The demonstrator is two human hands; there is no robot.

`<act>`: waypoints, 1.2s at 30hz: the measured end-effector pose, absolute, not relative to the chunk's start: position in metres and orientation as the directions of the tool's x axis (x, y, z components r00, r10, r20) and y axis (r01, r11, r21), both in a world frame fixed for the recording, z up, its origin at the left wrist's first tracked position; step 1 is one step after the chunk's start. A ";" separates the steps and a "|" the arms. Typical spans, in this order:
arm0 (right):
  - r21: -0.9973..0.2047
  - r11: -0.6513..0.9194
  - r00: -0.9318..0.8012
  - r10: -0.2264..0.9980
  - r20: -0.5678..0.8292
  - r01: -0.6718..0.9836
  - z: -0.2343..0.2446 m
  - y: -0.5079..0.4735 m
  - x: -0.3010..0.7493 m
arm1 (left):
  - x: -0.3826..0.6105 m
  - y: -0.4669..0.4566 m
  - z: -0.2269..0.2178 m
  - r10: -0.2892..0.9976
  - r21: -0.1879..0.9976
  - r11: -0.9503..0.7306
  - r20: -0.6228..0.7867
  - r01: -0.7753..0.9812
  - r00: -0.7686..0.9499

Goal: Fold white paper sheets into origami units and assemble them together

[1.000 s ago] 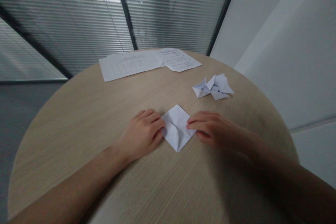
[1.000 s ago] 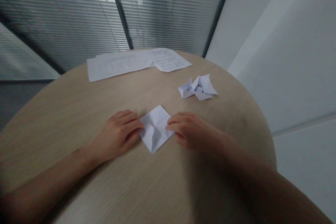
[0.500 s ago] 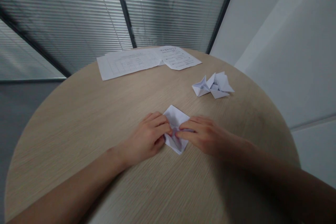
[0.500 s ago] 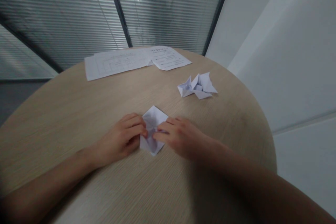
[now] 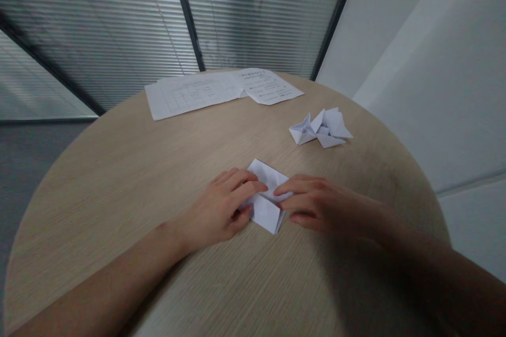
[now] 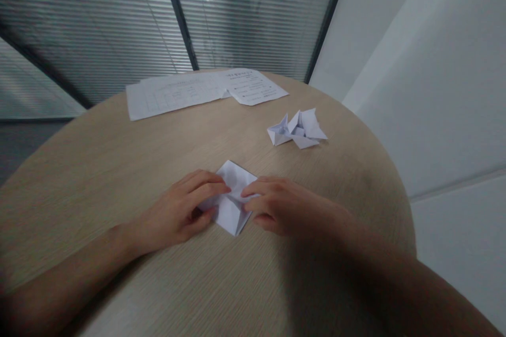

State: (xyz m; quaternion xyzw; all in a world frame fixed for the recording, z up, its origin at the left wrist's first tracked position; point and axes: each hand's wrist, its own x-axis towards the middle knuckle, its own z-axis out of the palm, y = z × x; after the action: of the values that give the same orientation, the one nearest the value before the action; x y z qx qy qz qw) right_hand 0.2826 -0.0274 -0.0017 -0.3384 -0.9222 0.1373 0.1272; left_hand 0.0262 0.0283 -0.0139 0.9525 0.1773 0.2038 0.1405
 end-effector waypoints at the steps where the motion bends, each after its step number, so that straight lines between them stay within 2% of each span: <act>1: -0.358 0.710 -0.721 0.681 0.129 0.606 -0.001 -0.026 0.285 | 0.025 0.029 -0.014 0.375 0.328 -0.906 0.328 0.268 0.867; 4: -0.354 0.660 -0.673 0.732 0.107 0.662 0.001 -0.023 0.288 | 0.024 0.029 -0.012 0.335 0.307 -0.919 0.272 0.249 0.902; 9: -0.346 0.646 -0.633 0.756 0.168 0.680 -0.007 -0.016 0.290 | 0.024 0.028 -0.010 0.341 0.295 -0.917 0.236 0.267 0.910; 15: -0.339 0.673 -0.633 0.738 0.235 0.658 -0.016 -0.012 0.292 | 0.022 0.034 -0.014 0.308 0.291 -0.931 0.307 0.219 0.901; 21: -0.363 0.662 -0.622 0.746 0.239 0.655 -0.014 -0.009 0.293 | 0.018 0.038 -0.010 0.322 0.307 -0.927 0.347 0.217 0.881; 25: -0.382 0.626 -0.576 0.778 0.251 0.680 -0.018 -0.005 0.292 | 0.016 0.039 -0.012 0.401 0.299 -0.906 0.381 0.299 0.833; 31: -0.506 0.395 -0.304 0.918 0.256 0.767 -0.024 -0.001 0.278 | 0.018 0.042 -0.018 0.625 0.358 -0.777 0.343 0.517 0.701; 33: -0.511 0.366 -0.273 0.929 0.251 0.777 -0.026 -0.001 0.275 | 0.019 0.043 -0.019 0.643 0.321 -0.765 0.320 0.558 0.696; 36: -0.451 0.357 -0.265 0.930 0.256 0.818 -0.029 0.000 0.273 | 0.019 0.044 -0.019 0.607 0.239 -0.795 0.325 0.558 0.725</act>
State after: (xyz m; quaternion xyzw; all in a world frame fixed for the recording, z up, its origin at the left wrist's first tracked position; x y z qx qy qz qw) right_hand 0.2727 0.0001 -0.0290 -0.5552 -0.7869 0.1147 0.2438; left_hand 0.0191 0.0437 -0.0193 0.9267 0.3143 0.1966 0.0623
